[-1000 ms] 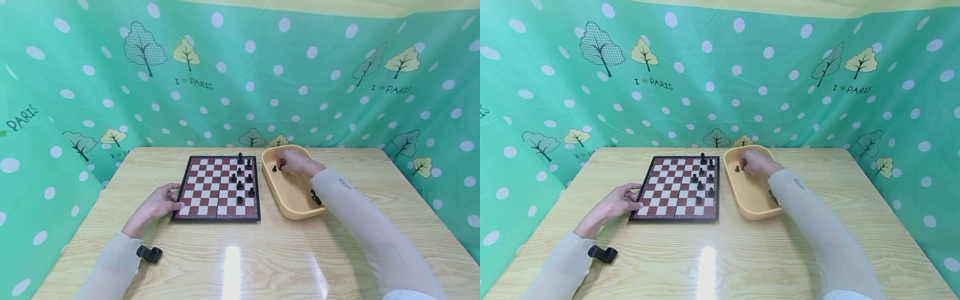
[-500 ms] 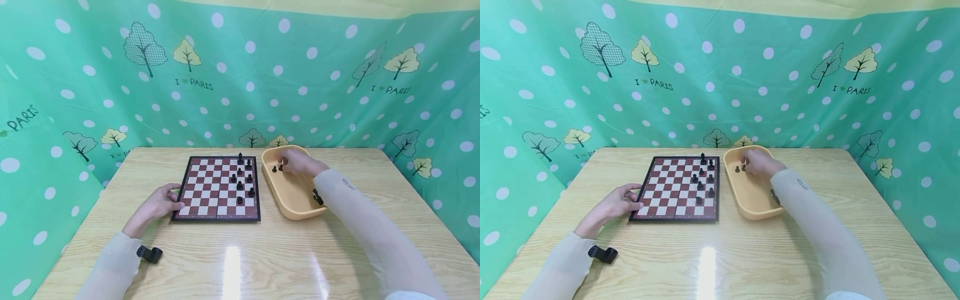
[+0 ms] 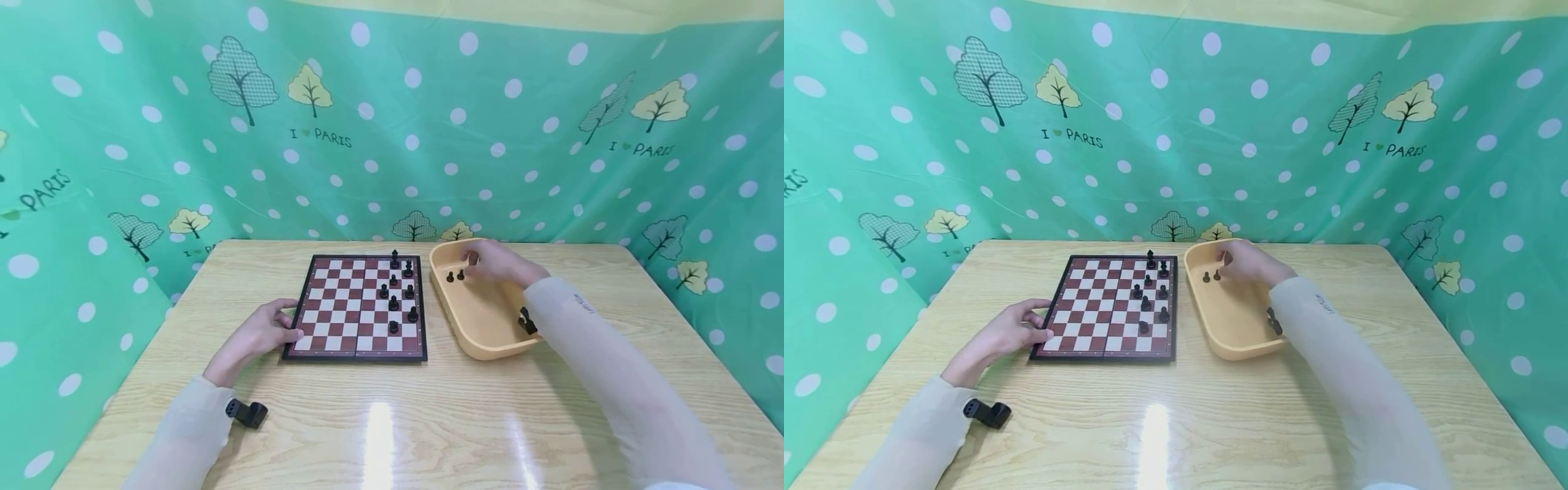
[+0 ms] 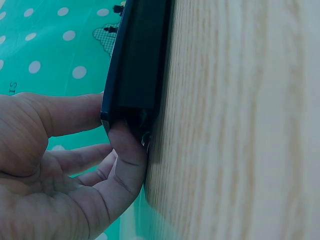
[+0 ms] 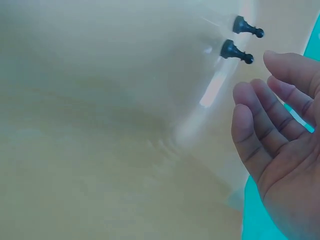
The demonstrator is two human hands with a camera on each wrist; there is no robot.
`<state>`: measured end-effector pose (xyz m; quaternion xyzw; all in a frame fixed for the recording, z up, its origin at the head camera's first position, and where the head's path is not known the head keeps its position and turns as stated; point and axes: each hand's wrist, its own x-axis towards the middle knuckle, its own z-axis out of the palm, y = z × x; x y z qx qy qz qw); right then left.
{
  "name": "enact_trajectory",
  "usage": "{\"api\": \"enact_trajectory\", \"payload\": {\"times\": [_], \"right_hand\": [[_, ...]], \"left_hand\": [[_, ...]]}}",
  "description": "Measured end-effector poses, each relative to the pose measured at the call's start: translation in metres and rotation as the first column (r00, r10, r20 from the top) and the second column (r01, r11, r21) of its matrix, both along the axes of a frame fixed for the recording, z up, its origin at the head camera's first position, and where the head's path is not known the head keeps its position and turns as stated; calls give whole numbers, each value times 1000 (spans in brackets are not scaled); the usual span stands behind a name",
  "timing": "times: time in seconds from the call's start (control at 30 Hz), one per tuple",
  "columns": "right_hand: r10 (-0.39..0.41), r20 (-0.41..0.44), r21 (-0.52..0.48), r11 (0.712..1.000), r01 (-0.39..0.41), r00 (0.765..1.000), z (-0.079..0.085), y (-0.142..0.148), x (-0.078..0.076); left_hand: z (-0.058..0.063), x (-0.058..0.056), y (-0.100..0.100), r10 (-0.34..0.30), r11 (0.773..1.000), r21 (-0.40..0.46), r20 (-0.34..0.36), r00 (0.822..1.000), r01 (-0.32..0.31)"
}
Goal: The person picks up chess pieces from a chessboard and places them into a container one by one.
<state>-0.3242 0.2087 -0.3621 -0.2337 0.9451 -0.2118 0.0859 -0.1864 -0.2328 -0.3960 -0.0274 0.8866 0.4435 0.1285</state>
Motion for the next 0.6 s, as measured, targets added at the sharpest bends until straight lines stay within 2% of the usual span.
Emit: {"api": "enact_trajectory", "payload": {"times": [0.2, 0.6], "right_hand": [[18, -3, -28, 999, -18, 1000, 8, 1, 5], [57, -49, -51, 997, -60, 997, 23, -4, 14]], "left_hand": [[0, 0, 1, 12, 1000, -11, 0, 1000, -12], [-1, 0, 0, -5, 1000, -8, -8, 1000, 5]]}}
